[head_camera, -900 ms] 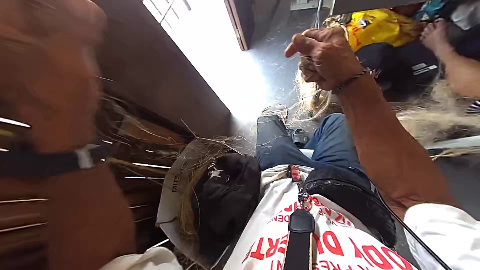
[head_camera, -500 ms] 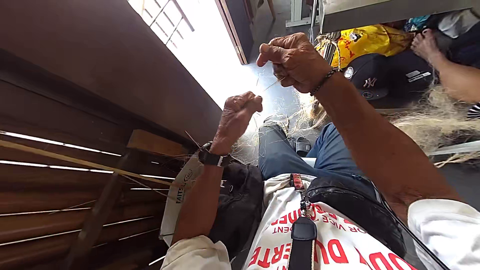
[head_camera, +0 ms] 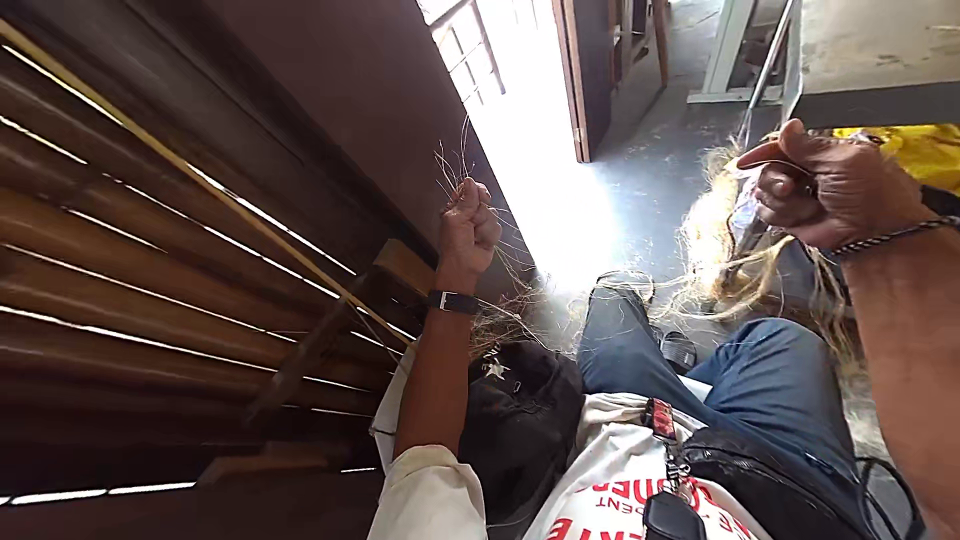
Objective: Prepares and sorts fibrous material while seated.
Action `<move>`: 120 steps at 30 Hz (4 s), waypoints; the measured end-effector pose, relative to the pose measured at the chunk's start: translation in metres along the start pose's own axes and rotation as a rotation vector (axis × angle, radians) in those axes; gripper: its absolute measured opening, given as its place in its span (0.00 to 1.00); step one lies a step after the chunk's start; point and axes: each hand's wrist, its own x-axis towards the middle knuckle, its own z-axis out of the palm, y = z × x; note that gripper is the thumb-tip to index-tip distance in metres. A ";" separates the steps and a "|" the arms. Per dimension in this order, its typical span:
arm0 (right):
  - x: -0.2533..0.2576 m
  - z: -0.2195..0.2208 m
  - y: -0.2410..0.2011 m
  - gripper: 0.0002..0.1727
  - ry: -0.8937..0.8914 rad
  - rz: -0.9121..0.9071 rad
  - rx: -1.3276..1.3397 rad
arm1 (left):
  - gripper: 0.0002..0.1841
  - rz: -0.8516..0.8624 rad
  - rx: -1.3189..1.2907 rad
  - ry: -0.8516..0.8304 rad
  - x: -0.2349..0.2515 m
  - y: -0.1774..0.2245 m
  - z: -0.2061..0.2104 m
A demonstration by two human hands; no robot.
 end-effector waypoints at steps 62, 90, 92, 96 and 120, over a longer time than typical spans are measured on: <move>0.016 0.055 0.081 0.21 -0.427 0.053 -0.257 | 0.15 -0.269 -0.402 -0.248 -0.056 -0.114 0.056; -0.001 0.115 0.055 0.08 -0.433 0.031 -0.056 | 0.16 -0.291 -0.292 -0.245 -0.063 -0.110 0.061; -0.002 0.115 0.057 0.08 -0.438 0.026 -0.063 | 0.16 -0.309 -0.315 -0.246 -0.063 -0.111 0.061; -0.001 0.117 0.058 0.08 -0.431 -0.008 -0.074 | 0.16 -0.331 -0.317 -0.246 -0.064 -0.112 0.060; -0.015 0.127 0.070 0.08 -0.356 0.082 -0.186 | 0.09 0.090 0.099 0.118 -0.043 -0.085 0.047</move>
